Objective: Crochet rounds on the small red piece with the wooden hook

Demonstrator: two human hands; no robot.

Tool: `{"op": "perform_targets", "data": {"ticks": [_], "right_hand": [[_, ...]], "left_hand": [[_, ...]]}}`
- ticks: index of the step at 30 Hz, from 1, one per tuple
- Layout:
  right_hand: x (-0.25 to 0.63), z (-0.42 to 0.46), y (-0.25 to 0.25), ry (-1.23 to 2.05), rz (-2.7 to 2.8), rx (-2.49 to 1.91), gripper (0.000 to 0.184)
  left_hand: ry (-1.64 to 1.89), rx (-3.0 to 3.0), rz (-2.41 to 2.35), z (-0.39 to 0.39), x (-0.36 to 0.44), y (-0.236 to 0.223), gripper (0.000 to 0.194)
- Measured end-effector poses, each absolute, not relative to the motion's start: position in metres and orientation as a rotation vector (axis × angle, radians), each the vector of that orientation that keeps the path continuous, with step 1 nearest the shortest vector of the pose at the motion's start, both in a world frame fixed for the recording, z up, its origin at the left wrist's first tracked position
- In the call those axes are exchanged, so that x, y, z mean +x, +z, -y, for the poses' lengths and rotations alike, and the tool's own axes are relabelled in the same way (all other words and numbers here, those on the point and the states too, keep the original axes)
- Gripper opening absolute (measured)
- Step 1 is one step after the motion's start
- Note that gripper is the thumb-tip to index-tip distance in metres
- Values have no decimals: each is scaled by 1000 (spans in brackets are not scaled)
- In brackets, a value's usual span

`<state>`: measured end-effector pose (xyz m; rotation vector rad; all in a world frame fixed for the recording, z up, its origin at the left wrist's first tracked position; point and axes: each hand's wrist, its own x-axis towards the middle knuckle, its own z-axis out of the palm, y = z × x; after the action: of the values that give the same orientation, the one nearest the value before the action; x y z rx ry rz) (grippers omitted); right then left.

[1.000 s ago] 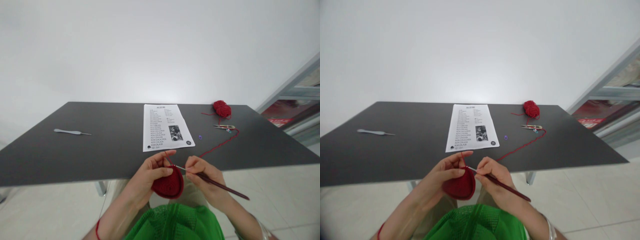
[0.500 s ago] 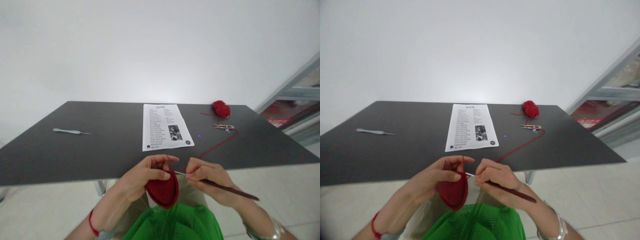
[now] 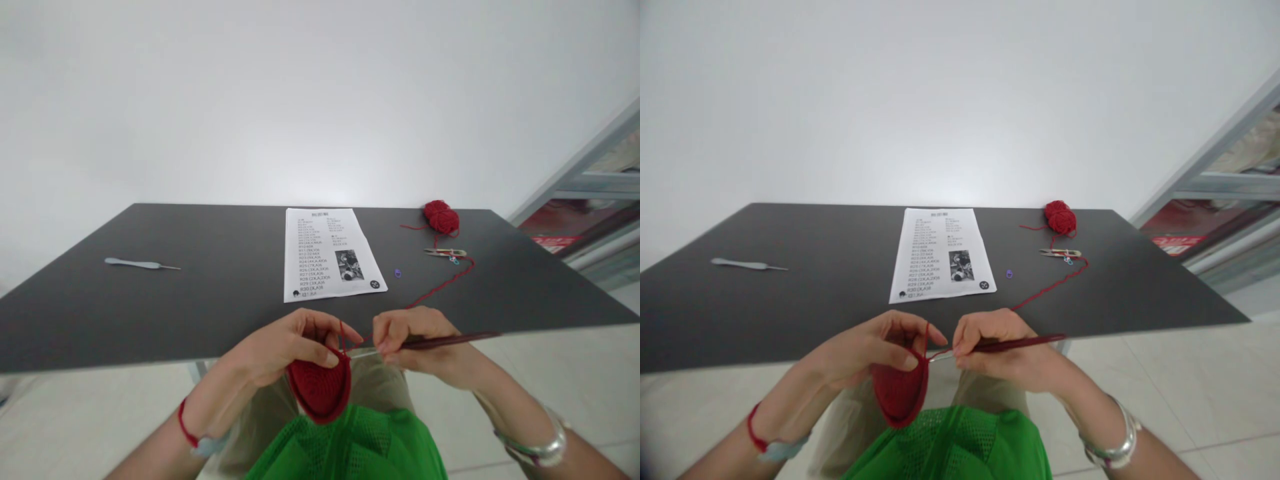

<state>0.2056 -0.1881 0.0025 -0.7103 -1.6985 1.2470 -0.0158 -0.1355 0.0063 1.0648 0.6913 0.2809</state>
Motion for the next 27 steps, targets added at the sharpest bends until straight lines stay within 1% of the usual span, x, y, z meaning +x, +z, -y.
{"op": "perform_targets", "data": {"ticks": [4, 7, 9, 11, 13, 15, 17, 19, 24, 27], "right_hand": [[204, 186, -14, 1573, 1300, -701, 13], [196, 185, -23, 1709, 1048, -666, 16], [187, 187, -27, 1747, 861, -647, 19], [176, 192, -29, 1693, 721, -646, 19], [165, 199, -32, 1537, 699, -678, 17], [158, 205, -34, 1369, 745, -733, 15], [155, 207, -37, 1268, 786, -769, 12], [157, 206, -37, 1260, 800, -743, 12], [170, 197, -35, 1340, 885, -643, 21], [175, 196, -33, 1259, 1017, -679, 17]], "left_hand": [[364, 1227, -711, 135, -16, 7, 29], [456, 1293, -761, 139, -13, 3, 25], [580, 1286, -831, 144, -8, -1, 25], [740, 1248, -911, 151, -2, -5, 28], [845, 1208, -961, 158, 3, -8, 29], [856, 1157, -964, 164, 6, -10, 28], [819, 1086, -942, 166, 6, -10, 29], [782, 1017, -911, 166, 5, -8, 29], [814, 970, -866, 163, 2, -4, 28], [849, 993, -877, 163, 2, -3, 26]]}}
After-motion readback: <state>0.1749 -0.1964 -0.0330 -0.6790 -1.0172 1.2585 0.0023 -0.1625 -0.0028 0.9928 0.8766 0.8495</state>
